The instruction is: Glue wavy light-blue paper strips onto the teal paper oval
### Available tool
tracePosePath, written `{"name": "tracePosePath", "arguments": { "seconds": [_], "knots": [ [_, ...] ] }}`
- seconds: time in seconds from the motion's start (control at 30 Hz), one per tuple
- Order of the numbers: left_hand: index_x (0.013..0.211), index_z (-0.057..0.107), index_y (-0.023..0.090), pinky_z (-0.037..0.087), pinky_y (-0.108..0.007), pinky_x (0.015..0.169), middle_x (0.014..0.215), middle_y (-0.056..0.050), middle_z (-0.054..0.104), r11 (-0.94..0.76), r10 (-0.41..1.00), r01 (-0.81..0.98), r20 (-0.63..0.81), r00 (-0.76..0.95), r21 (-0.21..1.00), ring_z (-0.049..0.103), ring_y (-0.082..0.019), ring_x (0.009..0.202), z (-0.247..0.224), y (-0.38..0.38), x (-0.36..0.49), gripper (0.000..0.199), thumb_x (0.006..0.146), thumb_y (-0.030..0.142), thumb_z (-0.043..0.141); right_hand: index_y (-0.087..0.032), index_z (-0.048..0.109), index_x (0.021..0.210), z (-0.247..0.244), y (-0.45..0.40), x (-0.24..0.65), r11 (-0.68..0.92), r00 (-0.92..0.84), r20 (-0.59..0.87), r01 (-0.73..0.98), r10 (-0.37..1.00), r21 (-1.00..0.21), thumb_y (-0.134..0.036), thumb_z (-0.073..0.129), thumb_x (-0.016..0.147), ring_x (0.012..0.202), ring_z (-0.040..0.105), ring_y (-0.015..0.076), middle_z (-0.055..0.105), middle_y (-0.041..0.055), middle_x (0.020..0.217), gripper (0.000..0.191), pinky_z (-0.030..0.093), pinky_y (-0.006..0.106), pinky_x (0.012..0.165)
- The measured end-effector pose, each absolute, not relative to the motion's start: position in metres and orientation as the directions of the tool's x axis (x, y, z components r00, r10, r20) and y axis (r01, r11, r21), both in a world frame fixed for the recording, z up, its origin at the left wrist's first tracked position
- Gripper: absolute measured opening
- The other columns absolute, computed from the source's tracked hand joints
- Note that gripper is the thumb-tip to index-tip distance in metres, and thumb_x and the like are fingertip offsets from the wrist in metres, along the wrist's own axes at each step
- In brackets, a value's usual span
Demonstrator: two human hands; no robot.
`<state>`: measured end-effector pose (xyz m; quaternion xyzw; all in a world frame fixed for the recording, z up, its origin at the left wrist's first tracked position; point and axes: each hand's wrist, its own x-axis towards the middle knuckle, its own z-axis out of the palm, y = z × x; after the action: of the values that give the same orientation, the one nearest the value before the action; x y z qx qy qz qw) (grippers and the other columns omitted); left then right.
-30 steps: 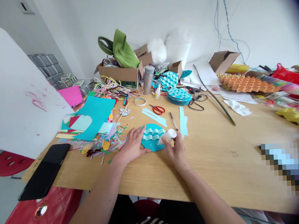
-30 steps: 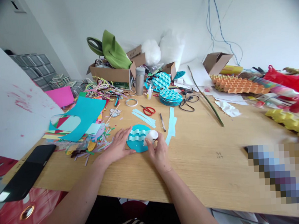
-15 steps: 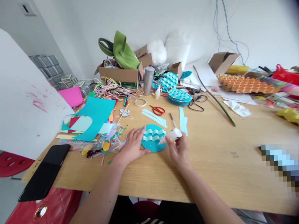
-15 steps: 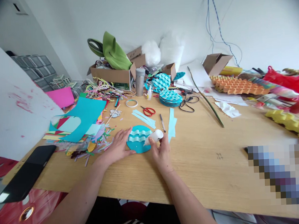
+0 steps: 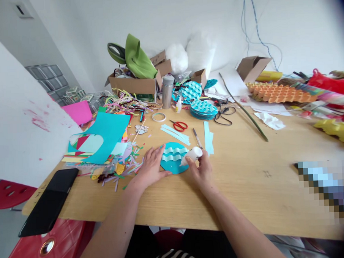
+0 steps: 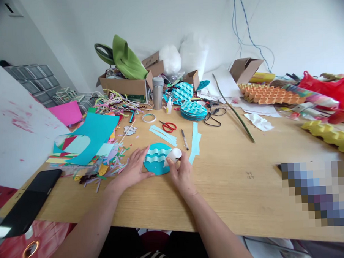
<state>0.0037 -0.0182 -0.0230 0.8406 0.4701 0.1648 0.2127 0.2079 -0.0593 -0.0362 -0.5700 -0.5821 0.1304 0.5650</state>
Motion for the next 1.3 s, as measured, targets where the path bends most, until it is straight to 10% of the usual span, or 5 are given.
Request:
{"name": "tracePosePath", "arguments": {
  "seconds": [1.3],
  "knots": [
    [0.153,0.009,0.023,0.02,-0.05,0.115,0.156,-0.012,0.026,-0.478,0.855,0.712,0.087,0.512,0.514,0.016,-0.034,0.144,-0.025,-0.019,0.003,0.101,0.077,0.041,0.073,-0.022,0.049,0.1,-0.027,-0.069,0.225,0.324,0.234,0.61,0.676,0.757,-0.662,-0.033,0.058,0.087,0.062,0.05,0.0146,0.052,-0.0008,0.076,0.02,0.042,0.027,0.053]
  ]
}}
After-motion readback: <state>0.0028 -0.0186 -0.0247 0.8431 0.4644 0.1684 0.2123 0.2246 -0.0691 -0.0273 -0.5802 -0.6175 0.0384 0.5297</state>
